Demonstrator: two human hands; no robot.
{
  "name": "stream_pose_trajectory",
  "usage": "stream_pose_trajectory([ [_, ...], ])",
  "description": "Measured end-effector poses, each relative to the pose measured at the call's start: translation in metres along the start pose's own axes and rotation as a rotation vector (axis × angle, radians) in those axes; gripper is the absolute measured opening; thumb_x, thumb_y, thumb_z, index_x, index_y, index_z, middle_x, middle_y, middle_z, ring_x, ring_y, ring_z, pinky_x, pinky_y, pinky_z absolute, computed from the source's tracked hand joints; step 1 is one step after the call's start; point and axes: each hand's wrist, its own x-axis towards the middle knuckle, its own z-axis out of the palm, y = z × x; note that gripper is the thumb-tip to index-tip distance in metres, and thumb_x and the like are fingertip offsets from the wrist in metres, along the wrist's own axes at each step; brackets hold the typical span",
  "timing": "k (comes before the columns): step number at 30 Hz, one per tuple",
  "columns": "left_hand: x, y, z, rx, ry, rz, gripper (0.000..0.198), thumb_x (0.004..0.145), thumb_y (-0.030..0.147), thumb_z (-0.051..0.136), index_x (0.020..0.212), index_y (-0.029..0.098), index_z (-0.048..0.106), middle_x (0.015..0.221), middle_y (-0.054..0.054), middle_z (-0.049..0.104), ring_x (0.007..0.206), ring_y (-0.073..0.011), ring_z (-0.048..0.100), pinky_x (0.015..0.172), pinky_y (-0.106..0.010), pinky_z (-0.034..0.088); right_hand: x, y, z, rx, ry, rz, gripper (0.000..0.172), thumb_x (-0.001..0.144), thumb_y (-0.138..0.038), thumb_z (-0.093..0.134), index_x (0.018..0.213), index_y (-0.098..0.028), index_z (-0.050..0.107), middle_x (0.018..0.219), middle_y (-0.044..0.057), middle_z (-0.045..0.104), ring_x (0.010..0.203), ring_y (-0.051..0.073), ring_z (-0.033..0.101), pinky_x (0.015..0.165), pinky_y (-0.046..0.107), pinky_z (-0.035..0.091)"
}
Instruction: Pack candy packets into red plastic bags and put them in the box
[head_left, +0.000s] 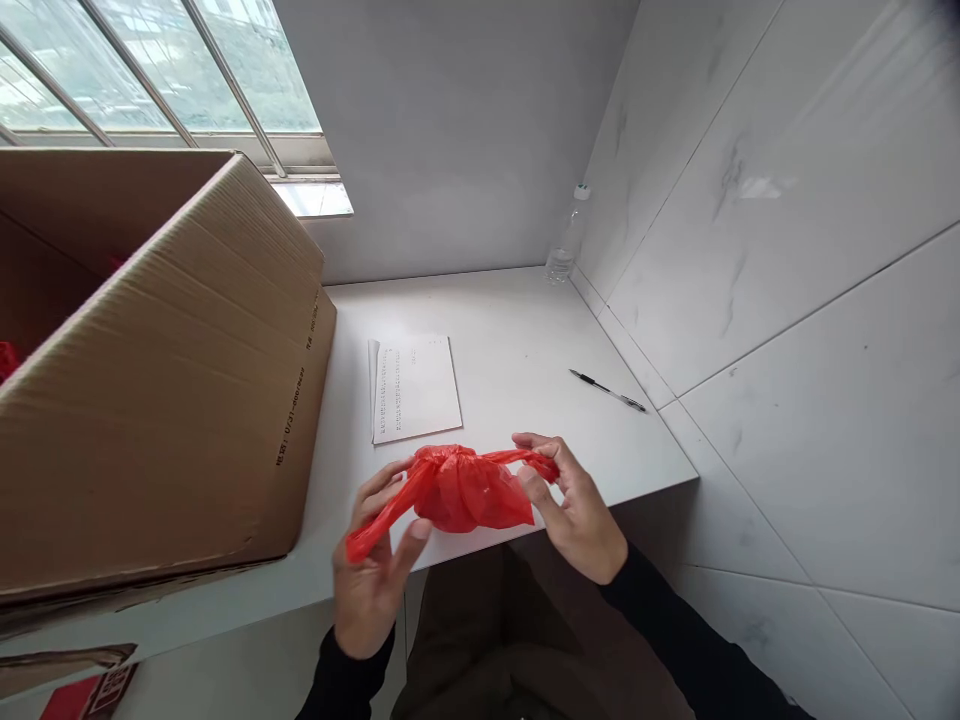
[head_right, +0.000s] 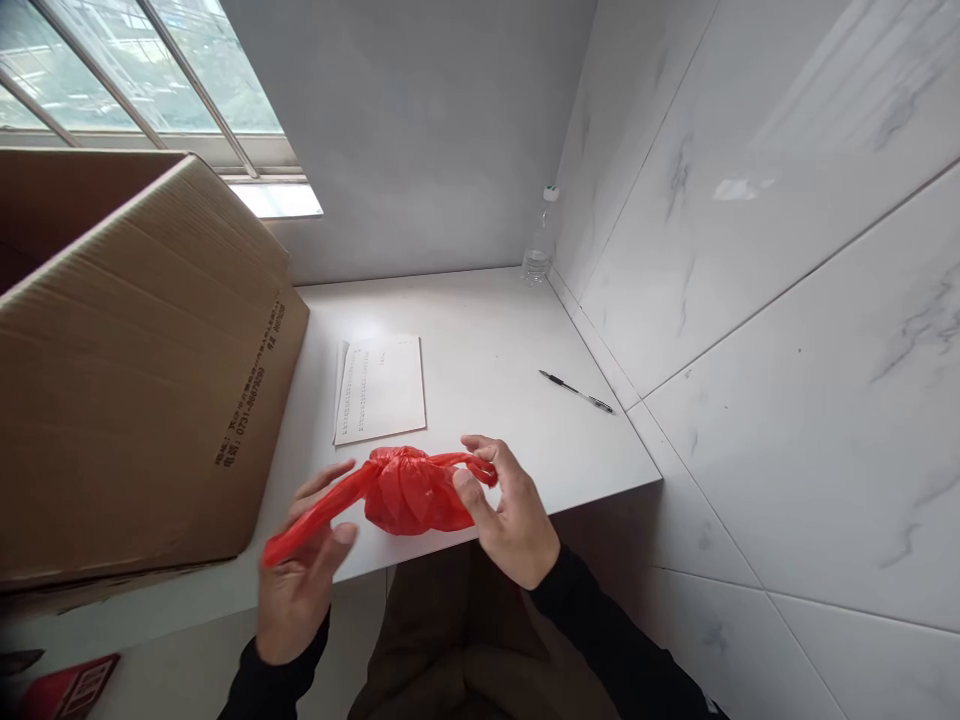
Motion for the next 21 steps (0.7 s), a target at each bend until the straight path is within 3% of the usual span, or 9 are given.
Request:
stream_pose_trajectory([
  [2,0.005,-0.008,0.013,0.058,-0.099,0.037,0.049,0.092,0.033,0.069,0.14,0.037,0.058,0.145,-0.005,0.059,0.138,-0.0301,0.051,0.112,-0.05,0.047,0.0,0.006,0.015,-0.082,-0.036,-0.062,0.038,0.103,-0.042,0.048,0.138,-0.028,0.047,0.141,0.009,0.058,0.127,0.024,0.059,0.105,0.044,0.053],
  [4,0.009,-0.018,0.024,0.129,-0.15,0.048,0.051,0.095,0.032,0.064,0.145,0.036,0.054,0.145,-0.007,0.059,0.138,-0.0305,0.051,0.112,-0.053,0.047,0.001,0.017,0.027,-0.175,-0.073,-0.138,0.048,0.105,-0.04,0.044,0.151,-0.028,0.035,0.144,0.011,0.056,0.133,0.026,0.055,0.108,0.047,0.052],
  [9,0.005,-0.046,0.035,0.284,-0.193,0.033,0.045,0.103,0.034,0.048,0.147,0.026,0.053,0.147,-0.012,0.057,0.141,-0.0295,0.047,0.116,-0.058,0.039,0.003,0.064,0.038,-0.451,-0.082,-0.297,0.049,0.105,-0.038,0.039,0.151,-0.02,0.033,0.155,0.017,0.046,0.147,0.028,0.04,0.121,0.054,0.039],
  [14,-0.001,-0.056,0.038,0.3,-0.283,0.018,0.042,0.103,0.032,0.049,0.143,0.022,0.057,0.153,-0.011,0.053,0.149,-0.0267,0.038,0.124,-0.054,0.026,0.0,0.098,0.034,-0.65,-0.14,-0.245,0.046,0.105,-0.029,0.031,0.146,-0.011,0.039,0.156,0.023,0.044,0.15,0.03,0.035,0.126,0.058,0.026],
  [17,-0.004,-0.051,0.038,0.273,-0.273,-0.005,0.041,0.102,0.031,0.049,0.141,0.022,0.059,0.153,-0.011,0.054,0.149,-0.027,0.038,0.123,-0.053,0.027,-0.001,0.095,0.035,-0.619,-0.134,-0.215,0.043,0.104,-0.03,0.032,0.141,-0.013,0.045,0.152,0.021,0.049,0.148,0.03,0.038,0.125,0.058,0.026],
  [21,-0.004,-0.027,0.024,0.275,-0.125,-0.061,0.038,0.105,0.031,0.041,0.137,0.02,0.059,0.142,-0.013,0.062,0.138,-0.0274,0.052,0.115,-0.048,0.04,-0.005,0.068,0.032,-0.353,-0.051,-0.101,0.035,0.106,-0.037,0.034,0.129,-0.021,0.054,0.137,0.014,0.061,0.134,0.027,0.053,0.12,0.053,0.037],
])
